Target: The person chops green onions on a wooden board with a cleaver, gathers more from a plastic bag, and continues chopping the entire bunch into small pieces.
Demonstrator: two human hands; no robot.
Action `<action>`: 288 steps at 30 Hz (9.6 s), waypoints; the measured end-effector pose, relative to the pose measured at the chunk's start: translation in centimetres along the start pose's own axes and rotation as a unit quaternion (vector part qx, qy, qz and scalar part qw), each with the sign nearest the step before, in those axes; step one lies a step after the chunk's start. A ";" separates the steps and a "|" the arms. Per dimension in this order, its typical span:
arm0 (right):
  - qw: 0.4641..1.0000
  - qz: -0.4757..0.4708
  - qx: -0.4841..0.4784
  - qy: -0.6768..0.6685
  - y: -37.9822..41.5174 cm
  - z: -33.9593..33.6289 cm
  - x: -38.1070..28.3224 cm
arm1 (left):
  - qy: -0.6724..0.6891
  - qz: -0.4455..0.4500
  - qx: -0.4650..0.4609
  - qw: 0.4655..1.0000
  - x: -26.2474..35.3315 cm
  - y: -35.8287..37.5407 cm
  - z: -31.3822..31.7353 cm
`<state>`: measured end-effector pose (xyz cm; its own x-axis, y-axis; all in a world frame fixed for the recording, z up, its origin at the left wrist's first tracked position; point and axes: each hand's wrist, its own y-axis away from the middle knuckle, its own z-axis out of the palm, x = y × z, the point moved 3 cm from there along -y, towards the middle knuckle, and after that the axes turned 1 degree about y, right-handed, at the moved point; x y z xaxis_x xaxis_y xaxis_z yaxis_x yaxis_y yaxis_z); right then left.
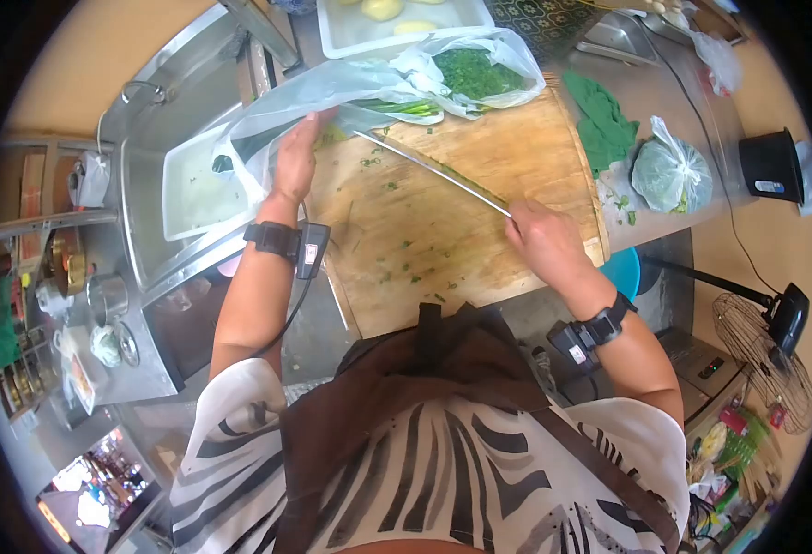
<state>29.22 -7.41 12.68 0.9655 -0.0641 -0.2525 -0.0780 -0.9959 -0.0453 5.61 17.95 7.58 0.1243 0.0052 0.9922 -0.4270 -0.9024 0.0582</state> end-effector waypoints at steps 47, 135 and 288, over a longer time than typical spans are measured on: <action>0.807 0.277 -0.147 -0.501 6.2 4.0 1.0 | -0.427 0.254 0.057 0.866 -3.9 8.8 0.3; 0.970 -0.127 0.026 -0.206 -14.7 -5.1 10.8 | -0.440 0.280 -0.131 0.843 6.7 -3.9 14.8; 0.770 0.121 -0.034 -0.625 -9.1 8.3 -6.2 | -0.385 0.117 -0.270 0.875 5.1 -7.3 0.0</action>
<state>21.87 2.61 6.65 -0.0722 -0.1788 -0.9812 -0.1636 -0.9684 0.1885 9.37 24.55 12.16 0.4546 -0.6315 0.6281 -0.8566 -0.5032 0.1141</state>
